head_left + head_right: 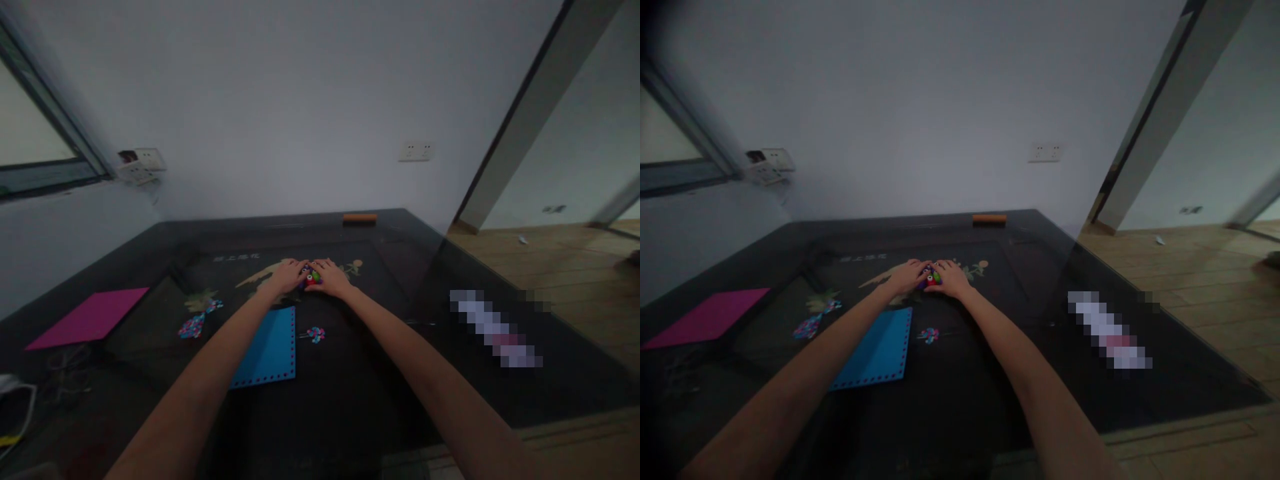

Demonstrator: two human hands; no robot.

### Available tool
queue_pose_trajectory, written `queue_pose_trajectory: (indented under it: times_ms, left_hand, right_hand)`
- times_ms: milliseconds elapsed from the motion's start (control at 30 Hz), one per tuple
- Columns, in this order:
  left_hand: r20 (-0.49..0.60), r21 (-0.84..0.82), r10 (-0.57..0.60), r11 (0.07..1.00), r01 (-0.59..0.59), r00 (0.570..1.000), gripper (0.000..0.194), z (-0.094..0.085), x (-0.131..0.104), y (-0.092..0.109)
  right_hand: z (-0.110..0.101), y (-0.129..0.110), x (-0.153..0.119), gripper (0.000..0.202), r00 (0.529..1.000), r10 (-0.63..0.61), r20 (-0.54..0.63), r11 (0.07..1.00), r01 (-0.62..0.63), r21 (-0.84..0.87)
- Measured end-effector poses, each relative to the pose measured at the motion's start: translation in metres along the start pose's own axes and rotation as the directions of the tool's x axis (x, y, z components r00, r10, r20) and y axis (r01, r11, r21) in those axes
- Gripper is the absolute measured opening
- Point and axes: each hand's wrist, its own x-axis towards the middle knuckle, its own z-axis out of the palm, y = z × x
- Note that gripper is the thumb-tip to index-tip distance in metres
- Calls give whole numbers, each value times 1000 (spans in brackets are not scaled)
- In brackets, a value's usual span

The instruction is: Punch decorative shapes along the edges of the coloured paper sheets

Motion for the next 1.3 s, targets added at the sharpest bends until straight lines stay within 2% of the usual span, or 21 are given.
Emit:
queue_pose_trajectory:
  times_ms: [200, 433, 700, 833, 933, 1033, 1100, 1300]
  left_hand:
    - [-16, -14, -41, 999, 41, 999, 44, -8, -32, -33]
    - [-19, -65, -141, 988, 139, 990, 45, -11, -55, -55]
    - [-6, -214, -181, 961, 175, 984, 31, -6, -48, -60]
    - [-60, -330, -238, 921, 206, 969, 31, -7, -44, -63]
    - [-116, -436, -319, 867, 240, 941, 31, -13, -47, -74]
    - [-189, -549, -443, 788, 280, 876, 31, -15, -59, -87]
    - [-251, -622, -540, 726, 294, 803, 31, -12, -69, -91]
    - [-384, -789, -775, 558, 258, 502, 31, 16, -89, -89]
  right_hand:
    - [12, -36, 22, 85, 999, -52, 9, 999, 52, 15]
    - [27, -63, 34, 83, 999, -39, 14, 999, 39, 29]
    - [32, -67, 31, 86, 999, -40, 10, 998, 40, 54]
    - [33, -64, 31, 82, 999, -48, 9, 996, 48, 76]
    - [32, -63, 29, 78, 999, -51, -6, 994, 51, 94]
    - [29, -63, 26, 74, 999, -42, -34, 992, 45, 115]
    - [27, -62, 24, 69, 998, -33, -58, 991, 40, 130]
    - [18, -60, 18, 61, 993, -38, -111, 984, 56, 169]
